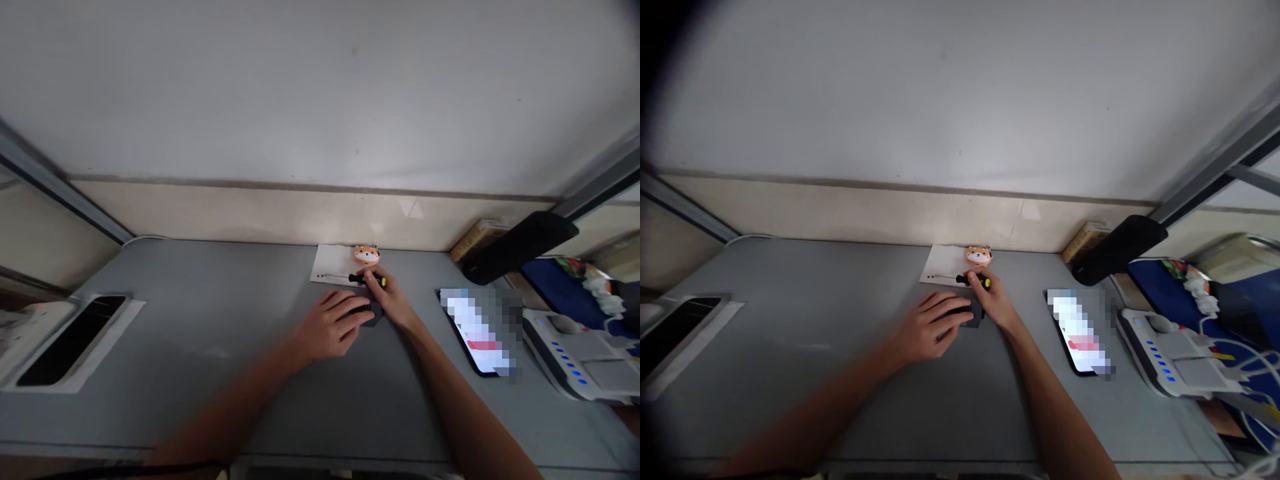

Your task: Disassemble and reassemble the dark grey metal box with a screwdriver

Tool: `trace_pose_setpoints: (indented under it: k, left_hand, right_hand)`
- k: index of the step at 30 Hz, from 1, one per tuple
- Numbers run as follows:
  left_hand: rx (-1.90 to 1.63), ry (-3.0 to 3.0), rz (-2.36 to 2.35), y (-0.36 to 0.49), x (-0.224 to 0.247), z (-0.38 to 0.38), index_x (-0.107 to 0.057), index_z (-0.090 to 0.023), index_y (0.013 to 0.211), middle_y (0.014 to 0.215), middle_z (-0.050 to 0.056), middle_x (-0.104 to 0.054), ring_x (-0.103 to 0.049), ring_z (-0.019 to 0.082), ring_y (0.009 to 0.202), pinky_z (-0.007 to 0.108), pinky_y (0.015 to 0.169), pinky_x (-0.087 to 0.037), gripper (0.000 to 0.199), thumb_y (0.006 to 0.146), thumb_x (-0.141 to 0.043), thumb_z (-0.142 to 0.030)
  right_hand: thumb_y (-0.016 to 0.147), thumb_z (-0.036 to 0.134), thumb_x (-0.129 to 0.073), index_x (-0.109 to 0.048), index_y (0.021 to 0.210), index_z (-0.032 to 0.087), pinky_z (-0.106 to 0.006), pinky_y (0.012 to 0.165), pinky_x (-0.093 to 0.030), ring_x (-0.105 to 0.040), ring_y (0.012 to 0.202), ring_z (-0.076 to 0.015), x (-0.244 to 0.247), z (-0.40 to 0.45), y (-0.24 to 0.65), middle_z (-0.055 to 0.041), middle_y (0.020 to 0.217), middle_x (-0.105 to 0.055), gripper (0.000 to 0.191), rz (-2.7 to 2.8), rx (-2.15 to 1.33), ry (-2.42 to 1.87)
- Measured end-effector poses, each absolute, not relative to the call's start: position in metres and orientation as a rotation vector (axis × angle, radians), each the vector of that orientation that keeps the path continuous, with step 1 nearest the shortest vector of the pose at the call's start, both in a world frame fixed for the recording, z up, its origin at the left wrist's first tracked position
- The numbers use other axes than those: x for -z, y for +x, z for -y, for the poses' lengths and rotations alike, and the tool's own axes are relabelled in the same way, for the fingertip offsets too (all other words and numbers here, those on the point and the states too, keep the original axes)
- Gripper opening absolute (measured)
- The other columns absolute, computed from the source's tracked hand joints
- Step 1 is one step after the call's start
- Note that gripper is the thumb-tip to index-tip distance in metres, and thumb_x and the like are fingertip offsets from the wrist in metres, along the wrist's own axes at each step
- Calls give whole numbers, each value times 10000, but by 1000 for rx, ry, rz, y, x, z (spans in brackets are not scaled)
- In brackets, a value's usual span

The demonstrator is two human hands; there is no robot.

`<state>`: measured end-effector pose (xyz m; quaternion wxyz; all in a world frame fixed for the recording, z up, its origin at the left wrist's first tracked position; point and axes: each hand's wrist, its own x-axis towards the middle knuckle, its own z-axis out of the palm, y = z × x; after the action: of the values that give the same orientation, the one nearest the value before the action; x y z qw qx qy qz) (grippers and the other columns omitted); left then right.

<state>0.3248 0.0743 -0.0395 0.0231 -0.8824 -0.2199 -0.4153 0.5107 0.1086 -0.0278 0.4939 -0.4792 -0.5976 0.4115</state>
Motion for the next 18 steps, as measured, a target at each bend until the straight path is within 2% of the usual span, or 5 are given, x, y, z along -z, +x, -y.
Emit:
trace_pose_setpoints:
  k: [3,8,10,13,18]
  left_hand:
    - [1253,-2783,708,322,38,-75,-686,-217,1125,1151,74,-738,-671,207,1109,369,994,-532,293,932,-504,-93]
    - [1280,-2855,706,302,28,-87,-654,-197,1088,1127,102,-719,-687,223,991,385,904,-563,294,859,-492,-110]
    - [1302,-2818,863,290,27,-97,-645,-202,1087,1126,102,-716,-685,222,980,389,894,-563,307,865,-459,-99]
    - [1233,-2711,1258,277,32,-114,-655,-216,1084,1131,90,-717,-671,228,1065,393,946,-543,337,902,-409,-76]
    - [801,-2721,1644,269,48,-129,-648,-215,1288,1395,110,-645,-563,286,1288,485,1083,-462,453,919,-417,-93]
  right_hand:
    - [778,783,-648,-718,852,245,-340,782,-512,-645,819,-206,26,-108,511,-41,875,-732,547,1442,-1049,-1153]
    - [700,846,-658,-735,844,242,-296,624,-452,-577,664,-164,27,-108,512,-22,772,-703,626,1271,-1129,-1231]
    - [665,868,-663,-740,834,244,-277,569,-406,-546,621,-152,29,-110,514,-14,704,-681,651,1129,-1172,-1247]
    - [610,855,-711,-730,784,243,-270,510,-345,-495,555,-139,30,-113,517,-3,621,-647,637,910,-1198,-1218]
    - [586,780,-759,-677,699,237,-278,476,-296,-432,486,-121,27,-117,520,13,540,-598,561,706,-1138,-1153]
